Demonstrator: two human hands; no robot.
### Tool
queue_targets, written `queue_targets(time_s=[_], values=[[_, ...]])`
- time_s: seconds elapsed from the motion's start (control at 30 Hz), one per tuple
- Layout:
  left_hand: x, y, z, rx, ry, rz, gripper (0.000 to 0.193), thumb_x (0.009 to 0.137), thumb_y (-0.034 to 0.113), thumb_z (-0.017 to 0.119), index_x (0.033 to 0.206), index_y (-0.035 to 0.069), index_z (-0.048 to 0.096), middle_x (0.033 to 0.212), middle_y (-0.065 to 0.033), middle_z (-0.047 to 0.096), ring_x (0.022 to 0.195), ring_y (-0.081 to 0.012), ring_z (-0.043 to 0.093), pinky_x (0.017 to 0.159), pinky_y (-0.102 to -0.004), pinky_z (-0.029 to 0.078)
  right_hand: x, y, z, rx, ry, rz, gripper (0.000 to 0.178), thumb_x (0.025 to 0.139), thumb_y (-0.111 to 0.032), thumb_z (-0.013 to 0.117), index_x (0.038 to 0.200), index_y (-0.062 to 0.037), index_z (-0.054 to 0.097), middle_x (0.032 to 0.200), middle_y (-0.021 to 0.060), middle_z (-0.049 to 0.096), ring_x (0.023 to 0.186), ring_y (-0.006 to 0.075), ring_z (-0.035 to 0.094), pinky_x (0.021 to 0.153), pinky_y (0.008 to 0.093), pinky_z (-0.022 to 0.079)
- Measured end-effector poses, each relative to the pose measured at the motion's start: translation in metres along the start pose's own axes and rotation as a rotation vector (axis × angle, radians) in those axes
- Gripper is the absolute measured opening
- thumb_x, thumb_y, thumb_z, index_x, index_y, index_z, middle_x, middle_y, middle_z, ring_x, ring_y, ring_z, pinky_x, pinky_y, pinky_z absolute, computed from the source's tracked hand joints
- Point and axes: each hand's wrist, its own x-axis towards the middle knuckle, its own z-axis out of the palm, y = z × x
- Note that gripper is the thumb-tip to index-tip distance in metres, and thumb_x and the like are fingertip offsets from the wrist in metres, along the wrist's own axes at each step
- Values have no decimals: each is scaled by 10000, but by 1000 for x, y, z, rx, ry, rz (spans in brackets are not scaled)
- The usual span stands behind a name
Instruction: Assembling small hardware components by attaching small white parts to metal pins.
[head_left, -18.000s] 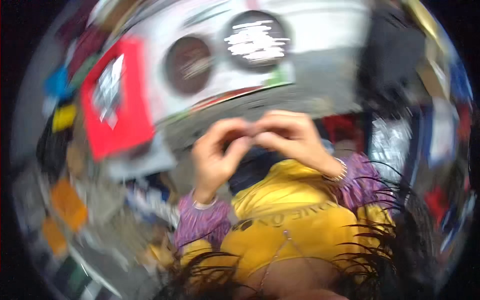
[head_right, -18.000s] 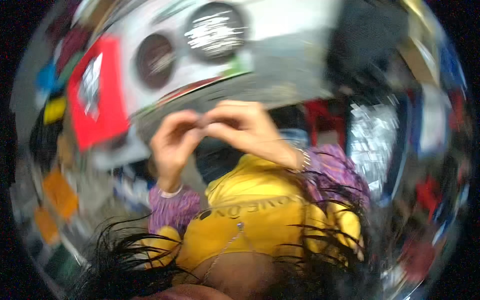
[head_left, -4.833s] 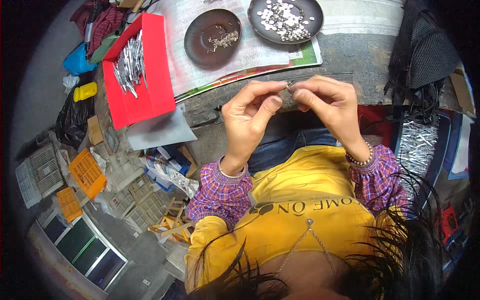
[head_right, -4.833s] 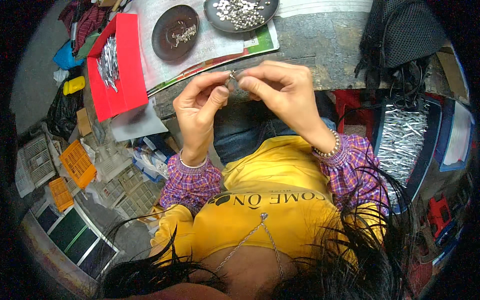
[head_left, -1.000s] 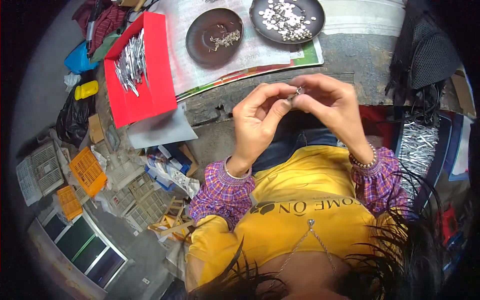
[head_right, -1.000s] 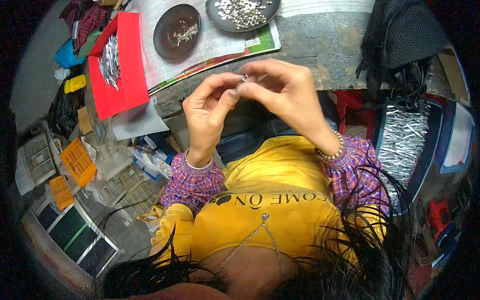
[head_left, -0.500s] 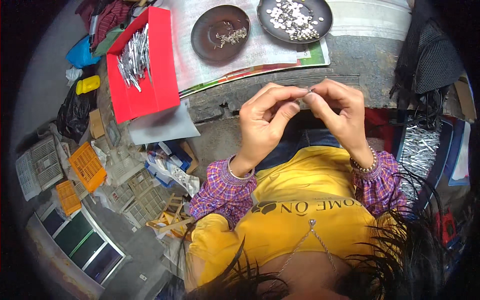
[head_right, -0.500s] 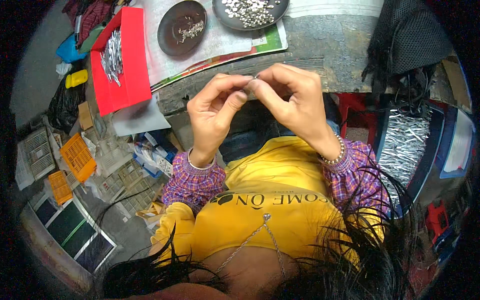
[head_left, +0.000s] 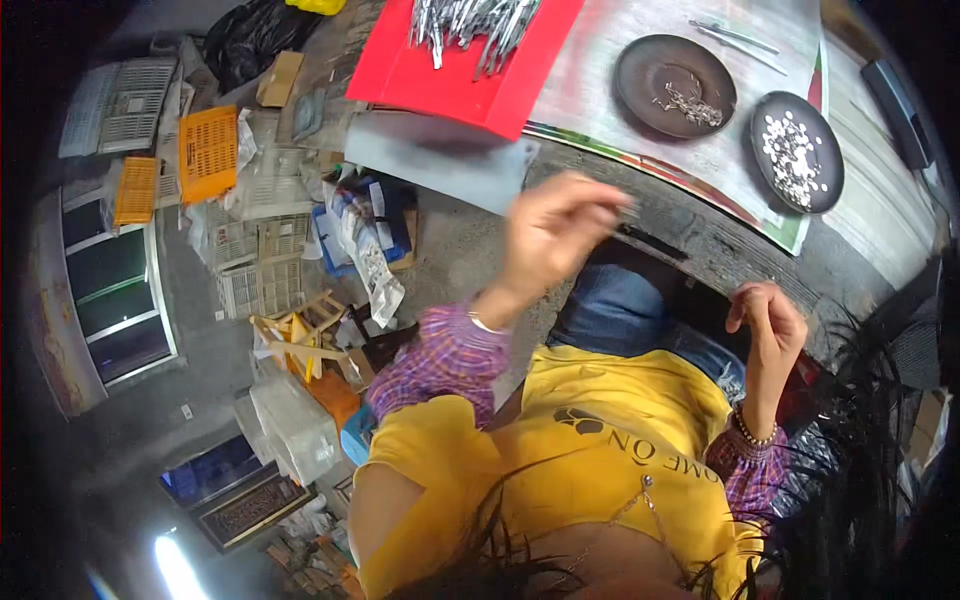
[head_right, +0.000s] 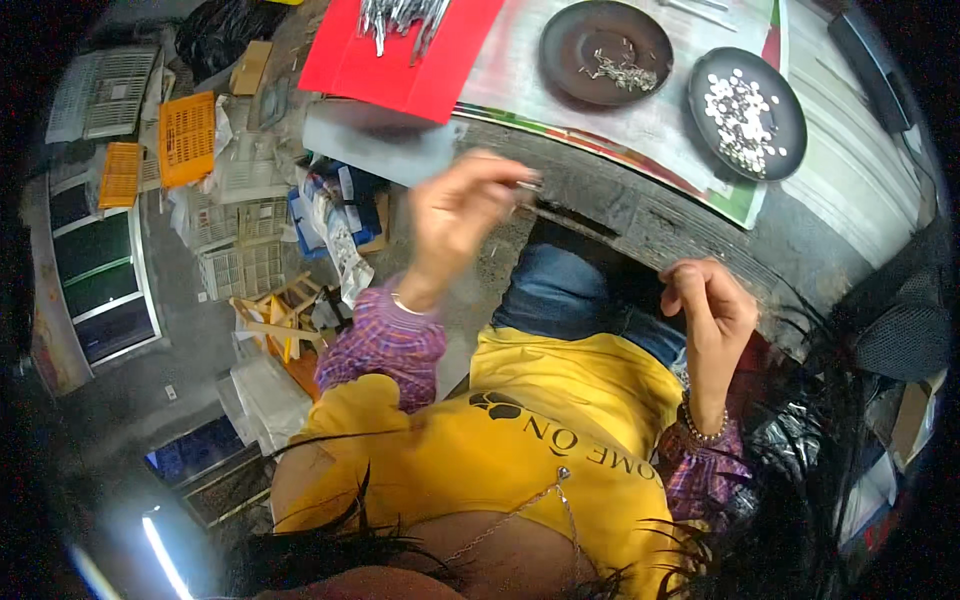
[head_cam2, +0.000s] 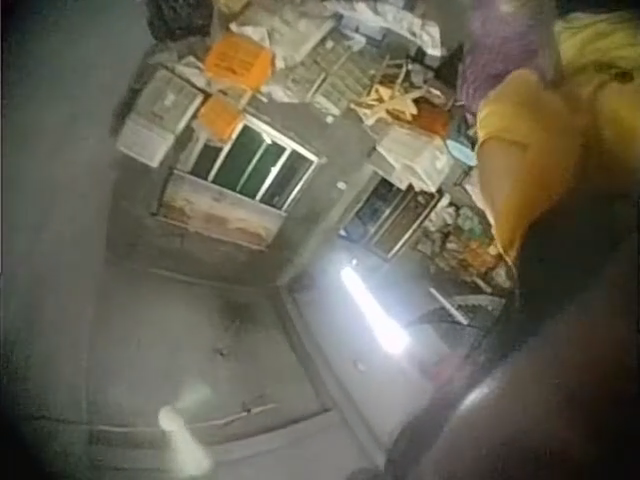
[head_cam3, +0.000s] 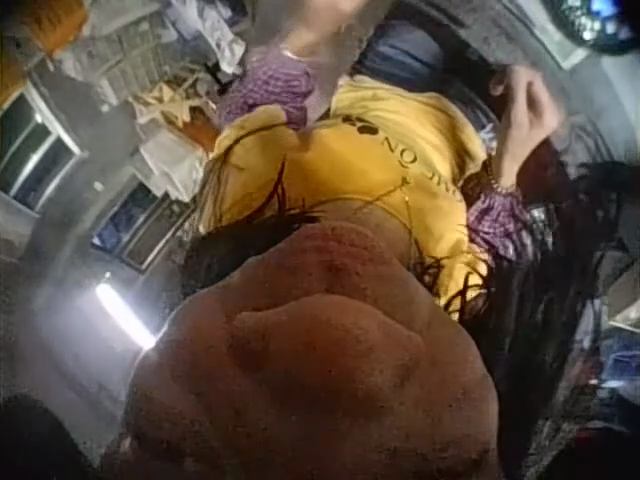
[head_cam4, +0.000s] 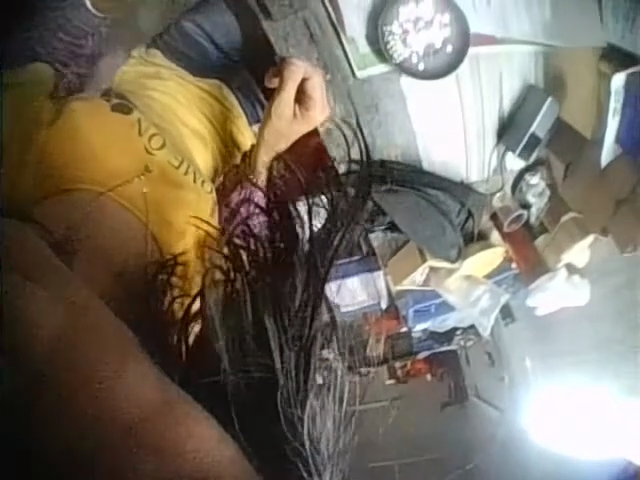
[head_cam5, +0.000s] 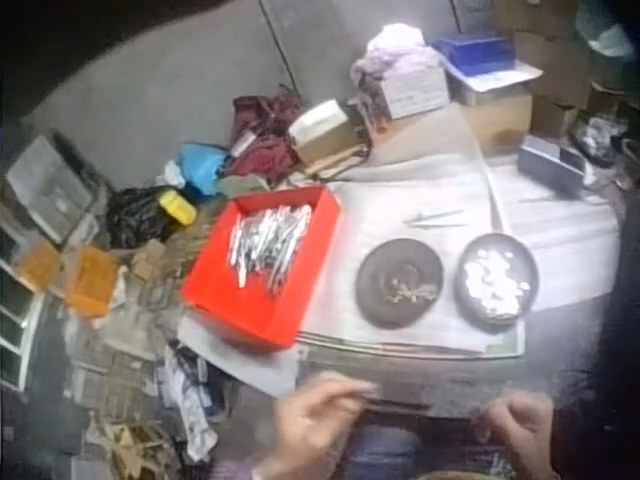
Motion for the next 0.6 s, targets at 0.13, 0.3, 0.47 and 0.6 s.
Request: queue_targets(time_s=[0.13, 0.3, 0.47, 0.6], values=[[-17, -34, -108, 698, 353, 202, 51, 790, 25, 615, 809, 25, 662, 775, -42, 599, 657, -103, 551, 563, -206, 424, 0, -4, 8, -54, -21, 104, 188, 886, -96, 546, 798, 58, 608, 666, 44, 552, 587, 94, 504, 554, 218, 394], [-8, -78, -139, 877, 378, 292, 45, 727, 29, 664, 753, 37, 628, 757, -62, 596, 647, -147, 558, 573, -257, 409, 7, 11, 15, -33, -77, 60, 199, 886, -100, 547, 781, 55, 614, 663, 45, 557, 573, 93, 497, 549, 219, 389], [19, -77, -99, 941, 240, 470, 114, 675, 39, 711, 714, 68, 607, 727, -55, 597, 705, -193, 580, 660, -297, 380, 4, 9, 20, -110, -99, 13, 218, 912, -110, 516, 796, 58, 593, 678, 42, 555, 559, 91, 498, 534, 208, 384], [-6, -83, -136, 1012, 359, 419, 116, 673, 17, 704, 714, 53, 601, 740, -59, 605, 680, -200, 572, 631, -289, 388, 3, 8, 25, -55, -76, 95, 211, 905, -103, 525, 795, 62, 596, 687, 44, 556, 569, 90, 501, 535, 209, 383]])
